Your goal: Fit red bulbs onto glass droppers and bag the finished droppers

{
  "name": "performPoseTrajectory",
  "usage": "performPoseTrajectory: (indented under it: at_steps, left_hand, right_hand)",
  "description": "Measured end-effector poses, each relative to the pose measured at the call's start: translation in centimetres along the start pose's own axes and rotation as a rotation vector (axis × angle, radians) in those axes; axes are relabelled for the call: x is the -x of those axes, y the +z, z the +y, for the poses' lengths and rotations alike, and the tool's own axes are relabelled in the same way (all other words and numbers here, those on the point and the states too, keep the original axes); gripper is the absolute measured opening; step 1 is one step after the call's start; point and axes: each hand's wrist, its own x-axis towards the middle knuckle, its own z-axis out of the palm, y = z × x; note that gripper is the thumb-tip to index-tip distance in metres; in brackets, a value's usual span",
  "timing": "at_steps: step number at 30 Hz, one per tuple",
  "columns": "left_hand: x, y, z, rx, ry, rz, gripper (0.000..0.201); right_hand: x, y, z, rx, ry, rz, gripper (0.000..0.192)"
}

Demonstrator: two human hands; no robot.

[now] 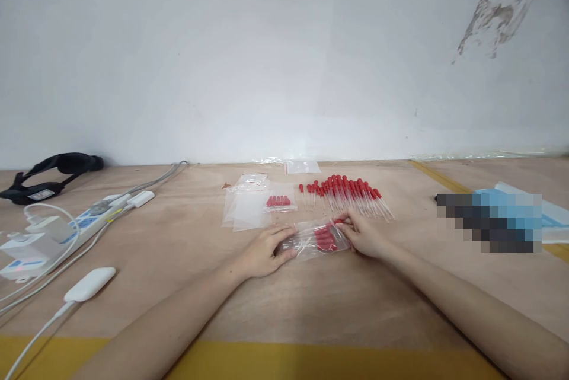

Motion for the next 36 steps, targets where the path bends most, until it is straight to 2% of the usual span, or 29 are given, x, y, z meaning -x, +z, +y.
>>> performPoseTrajectory:
  at_steps: [2,8,13,19,22,26,29,31,36]
  left_hand:
    - [0.0,0.0,0.0,0.003,0.0,-0.003,0.043]
    - [0.1,0.2,-0.3,0.014,0.007,0.01,0.045]
    - [0.0,0.1,-0.2,0.013,0.009,0.002,0.045]
    - [0.0,0.2,-0.4,0.017,0.015,0.005,0.045]
    - [0.1,0.2,-0.5,0.012,0.008,-0.006,0.047]
    - [0.1,0.1,-0.5,0.01,0.024,-0.022,0.045]
    - [0.2,0.0,-0.3,0.002,0.024,-0.04,0.044]
    - [0.2,-0.1,-0.3,-0.007,0.028,-0.062,0.045]
    - [0.0,-0.4,-0.3,-0.027,0.042,-0.134,0.046]
  right_hand:
    - [-0.1,0.3,-0.1,0.005,-0.024,0.041,0.024]
    - [0.0,0.3,-1.1,-0.124,0.004,-0.097,0.029]
    - [-0.7,0.4,-0.7,-0.206,0.112,-0.065,0.036]
    - [-1.0,1.0,-0.9,-0.253,0.142,-0.052,0.029]
    - [-0.7,0.6,-1.1,-0.295,0.164,-0.038,0.028]
    - [-0.3,-0.5,-1.5,-0.211,0.161,-0.127,0.032]
    - [-0.1,-1.1,-2.0,-0.085,0.222,0.075,0.033]
    - [-0.1,-1.3,-2.4,-0.001,0.279,0.135,0.034]
    - [-0.2,-0.9,-2.7,-0.031,0.323,-0.108,0.039]
